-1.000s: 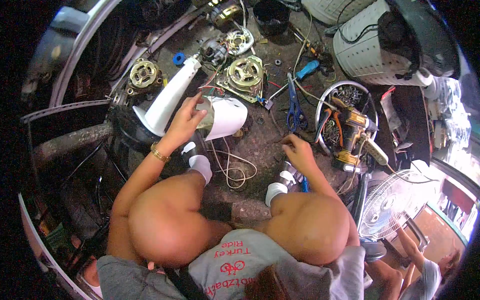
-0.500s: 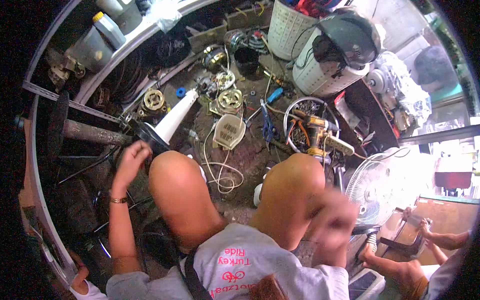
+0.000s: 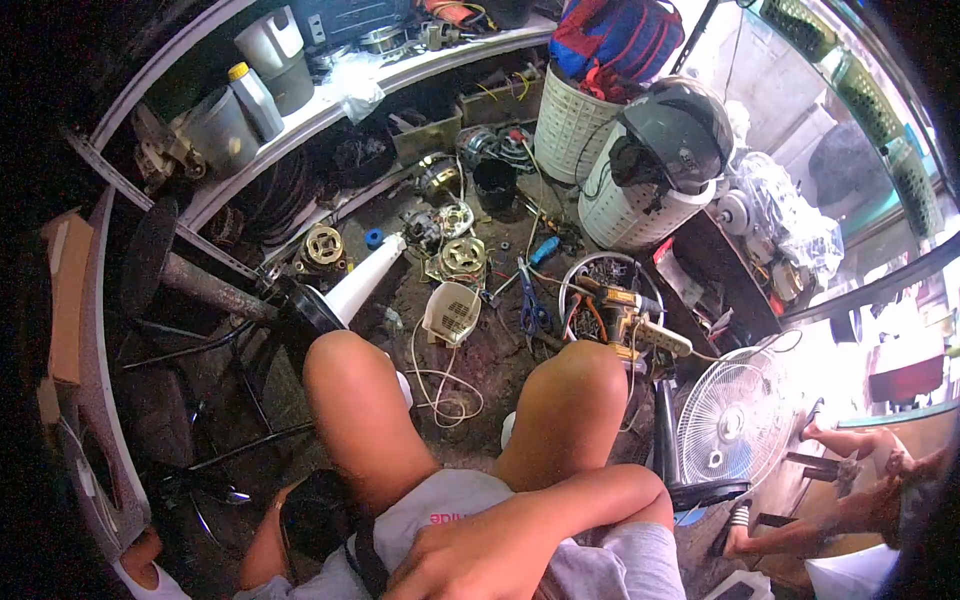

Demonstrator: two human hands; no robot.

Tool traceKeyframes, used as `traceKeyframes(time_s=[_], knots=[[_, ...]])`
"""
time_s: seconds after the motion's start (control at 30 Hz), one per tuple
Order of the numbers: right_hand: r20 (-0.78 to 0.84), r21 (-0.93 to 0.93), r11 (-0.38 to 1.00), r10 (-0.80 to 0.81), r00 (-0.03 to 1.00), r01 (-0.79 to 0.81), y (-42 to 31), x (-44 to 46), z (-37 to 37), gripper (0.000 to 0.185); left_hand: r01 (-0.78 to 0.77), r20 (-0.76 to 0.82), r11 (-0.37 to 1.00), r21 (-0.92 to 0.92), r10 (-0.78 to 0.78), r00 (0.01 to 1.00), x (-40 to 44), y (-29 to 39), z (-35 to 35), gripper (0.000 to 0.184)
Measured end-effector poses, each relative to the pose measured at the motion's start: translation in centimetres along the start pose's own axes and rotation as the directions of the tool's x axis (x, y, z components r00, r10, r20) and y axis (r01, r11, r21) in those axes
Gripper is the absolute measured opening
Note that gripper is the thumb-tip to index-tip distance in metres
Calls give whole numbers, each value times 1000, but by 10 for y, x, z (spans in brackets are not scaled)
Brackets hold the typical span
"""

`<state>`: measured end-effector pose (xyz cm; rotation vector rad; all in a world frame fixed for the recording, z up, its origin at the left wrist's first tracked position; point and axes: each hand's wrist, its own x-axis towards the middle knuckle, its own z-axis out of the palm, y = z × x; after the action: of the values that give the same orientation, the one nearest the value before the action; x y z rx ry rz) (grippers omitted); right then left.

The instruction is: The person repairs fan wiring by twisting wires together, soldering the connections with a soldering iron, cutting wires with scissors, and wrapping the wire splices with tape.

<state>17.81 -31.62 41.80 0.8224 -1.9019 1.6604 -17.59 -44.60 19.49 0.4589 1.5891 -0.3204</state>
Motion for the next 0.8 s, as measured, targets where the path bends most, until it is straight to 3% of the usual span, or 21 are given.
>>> traceKeyframes(time_s=[0.2, 0.3, 0.63, 0.7, 0.8], knots=[[68, -151, 986, -53, 996, 63, -16, 7, 5, 20, -13, -29, 1000, 16, 13, 1000, -8, -24, 20, 30], [-7, -223, 972, -80, 997, 76, -23, 5, 19, 19, -15, -37, 1000, 16, 16, 999, -11, -44, 35, 29], [170, 10, 988, 152, 974, -155, -110, 9, 39, 14, -10, -186, 998, 70, 23, 982, -30, -124, 81, 26], [301, -203, 930, 358, 884, -307, -141, 14, 48, 6, 13, -250, 994, 108, 15, 968, -37, -144, 86, 25], [382, -277, 913, 392, 837, -301, -163, 11, 50, 5, 77, -353, 983, 164, -14, 935, -51, -175, 91, 24]])
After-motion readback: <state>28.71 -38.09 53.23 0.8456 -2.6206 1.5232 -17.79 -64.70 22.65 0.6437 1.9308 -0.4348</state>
